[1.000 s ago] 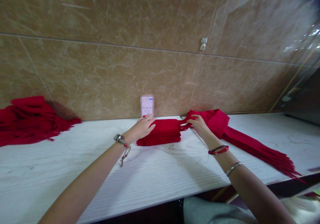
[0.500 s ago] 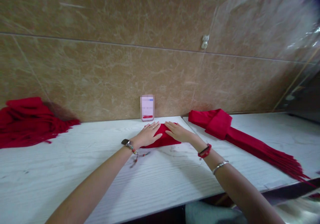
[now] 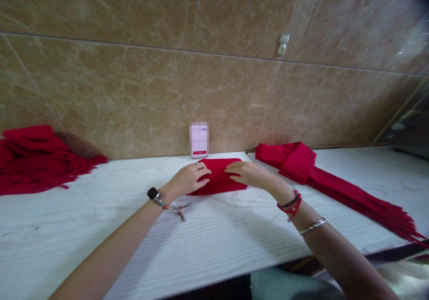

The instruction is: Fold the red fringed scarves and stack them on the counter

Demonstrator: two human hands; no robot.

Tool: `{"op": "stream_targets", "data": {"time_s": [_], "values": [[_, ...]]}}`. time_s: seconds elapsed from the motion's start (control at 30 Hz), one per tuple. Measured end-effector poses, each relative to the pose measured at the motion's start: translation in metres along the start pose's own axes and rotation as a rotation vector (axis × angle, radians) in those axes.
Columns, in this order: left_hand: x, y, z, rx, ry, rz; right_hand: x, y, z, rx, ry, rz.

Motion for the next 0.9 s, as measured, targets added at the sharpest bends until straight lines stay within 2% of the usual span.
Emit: {"op": "stream_targets", "data": {"time_s": [0.1,0.23,0.37,0.67,0.8,0.9], "values": [[0.004,0.000,0.000,0.013,-0.054,-0.014,-0.004,-0.002,0.002,-0.005,0.000,-0.016],[0.005,-0.003,0.000,0.056,-0.092,0.035,-0.007,-0.003,-0.001,0.052,0.024,-0.018],[0.006,-0.003,-0.002,0.100,-0.099,0.041,-0.007,-0.003,-0.004,0.048,0.061,-0.028],[0.008,0.008,-0.001,0.210,-0.087,-0.091,-0.008,0.013,0.002,0.021,0.171,-0.021],[0.007,0.009,-0.004,0.225,-0.058,-0.074,-0.010,0.008,-0.003,-0.046,0.170,0.001],[0.006,0.010,-0.005,0.263,-0.089,-0.047,-0.011,0.005,-0.004,-0.099,0.189,-0.011]]}}
Point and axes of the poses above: each hand's wrist, its own x-axis towards the middle knuckle, its own z-axis out of the palm, y = z × x, the point moved 5 cm from there along x, towards the middle knuckle, and after that the axes turned 6 degrees about x, right-handed, at the moved point
